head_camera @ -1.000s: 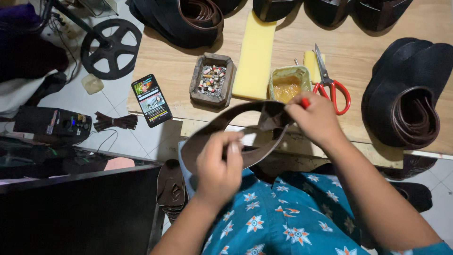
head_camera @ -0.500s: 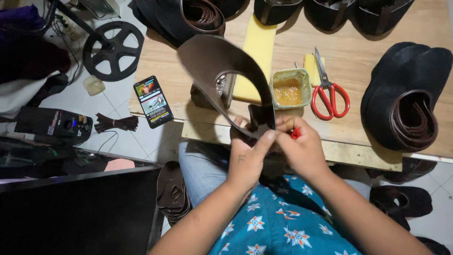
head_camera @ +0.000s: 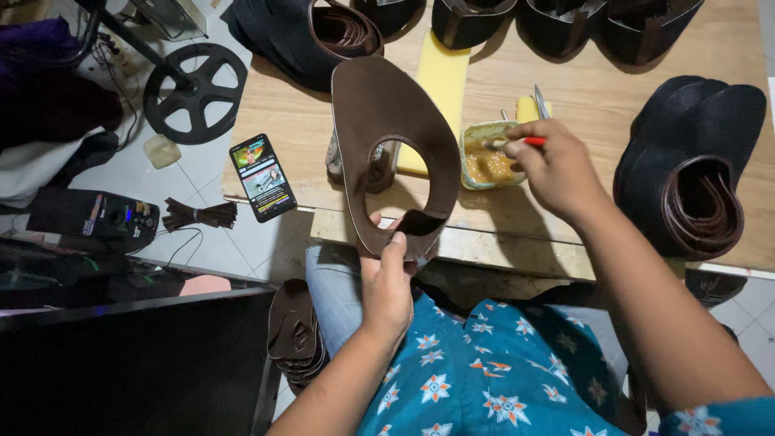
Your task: The person sits at a workbench and uses a brush to apply glue from a small container onto the edges of leather shoe uppers, holding each upper with one hand while brushing. They work through several uppers one at a time, setting finished pieces back on the table.
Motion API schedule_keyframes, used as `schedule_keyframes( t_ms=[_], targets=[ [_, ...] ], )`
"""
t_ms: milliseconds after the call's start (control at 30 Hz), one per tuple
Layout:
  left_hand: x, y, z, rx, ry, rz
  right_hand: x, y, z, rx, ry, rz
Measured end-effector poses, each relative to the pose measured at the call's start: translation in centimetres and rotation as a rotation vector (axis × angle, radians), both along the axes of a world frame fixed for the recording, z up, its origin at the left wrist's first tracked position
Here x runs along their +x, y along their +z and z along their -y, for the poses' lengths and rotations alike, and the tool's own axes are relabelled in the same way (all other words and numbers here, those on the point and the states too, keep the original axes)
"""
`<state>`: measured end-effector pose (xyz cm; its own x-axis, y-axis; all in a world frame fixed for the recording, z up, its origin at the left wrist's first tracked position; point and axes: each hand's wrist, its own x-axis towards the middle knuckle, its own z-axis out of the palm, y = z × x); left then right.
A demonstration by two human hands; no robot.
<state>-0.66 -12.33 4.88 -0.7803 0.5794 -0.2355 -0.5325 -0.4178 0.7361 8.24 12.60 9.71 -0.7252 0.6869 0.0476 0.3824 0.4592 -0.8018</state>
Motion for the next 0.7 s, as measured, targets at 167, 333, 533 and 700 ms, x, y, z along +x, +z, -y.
schedule_keyframes(
  t_ms=[167, 333, 533, 700],
  targets=[
    [0.5, -0.9, 0.7, -0.222, 0.010, -0.213, -0.8, -2.4, -0.4, 0.377, 0.150, -0.022],
    [0.2, -0.6, 0.5, -0.152, -0.004, -0.098, -0.5, -2.9, -0.3, 0.180, 0.097, 0.002],
    [-0.4, -0.3, 0.4, -0.282, 0.001, -0.307, 2.2, -0.8, 1.6, 0.213, -0.063, -0.423],
    [-0.4, -0.8, -0.5, -0.218, 0.049, -0.203, 5.5, 2.2, 5.9, -0.510, -0.003, -0.685]
  ],
)
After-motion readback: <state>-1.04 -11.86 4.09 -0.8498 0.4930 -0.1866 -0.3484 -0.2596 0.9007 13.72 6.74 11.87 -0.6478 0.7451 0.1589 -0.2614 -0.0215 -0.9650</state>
